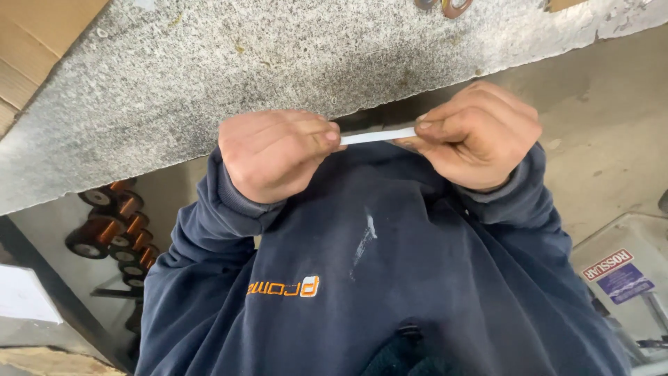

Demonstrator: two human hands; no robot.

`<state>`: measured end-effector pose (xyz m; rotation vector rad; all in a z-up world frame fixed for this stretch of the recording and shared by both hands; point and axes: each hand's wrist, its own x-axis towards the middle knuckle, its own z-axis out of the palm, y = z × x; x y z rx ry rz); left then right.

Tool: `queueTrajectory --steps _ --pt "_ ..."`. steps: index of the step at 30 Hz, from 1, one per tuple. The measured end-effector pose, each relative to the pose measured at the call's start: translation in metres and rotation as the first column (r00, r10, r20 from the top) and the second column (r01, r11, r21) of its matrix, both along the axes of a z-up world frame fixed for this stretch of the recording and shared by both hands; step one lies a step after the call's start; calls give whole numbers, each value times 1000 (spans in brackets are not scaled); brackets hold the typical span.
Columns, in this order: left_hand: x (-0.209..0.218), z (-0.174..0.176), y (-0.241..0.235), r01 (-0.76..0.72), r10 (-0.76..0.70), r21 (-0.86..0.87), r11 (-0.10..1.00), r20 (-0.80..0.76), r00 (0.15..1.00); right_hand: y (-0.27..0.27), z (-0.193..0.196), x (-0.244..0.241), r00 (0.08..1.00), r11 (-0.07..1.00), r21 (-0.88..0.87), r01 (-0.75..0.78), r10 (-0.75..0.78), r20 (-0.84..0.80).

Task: Folding small white insulating paper strips for use in motor winding or repair.

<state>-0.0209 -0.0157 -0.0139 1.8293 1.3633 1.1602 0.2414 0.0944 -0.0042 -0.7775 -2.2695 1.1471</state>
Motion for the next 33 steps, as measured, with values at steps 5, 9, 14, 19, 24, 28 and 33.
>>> queueTrajectory --steps 5,9,14,19,24,28,33 --pt "-5 -10 -3 -72 76 -99 992 40 996 8 -27 3 1000 994 105 -25 24 12" --pt "-8 -16 0 -104 129 -246 964 89 988 19 -41 4 999 986 164 -32 33 0" --pt "8 -26 -1 -173 274 -390 904 219 937 8 -56 7 991 984 -126 128 -132 -28" --pt "38 -47 -6 -204 406 -484 851 361 840 -15 -69 -8 874 700 -702 133 -417 -249" --pt "48 -39 7 3 260 -559 829 390 883 -35 -73 -16 870 679 -734 13 -369 -327" --pt "32 -25 20 65 42 -566 822 174 984 -31 -69 -11 857 605 -796 -27 -396 -329" --pt "12 -7 29 132 157 -490 861 504 850 -20 -52 -8 988 743 -668 38 -127 -84"
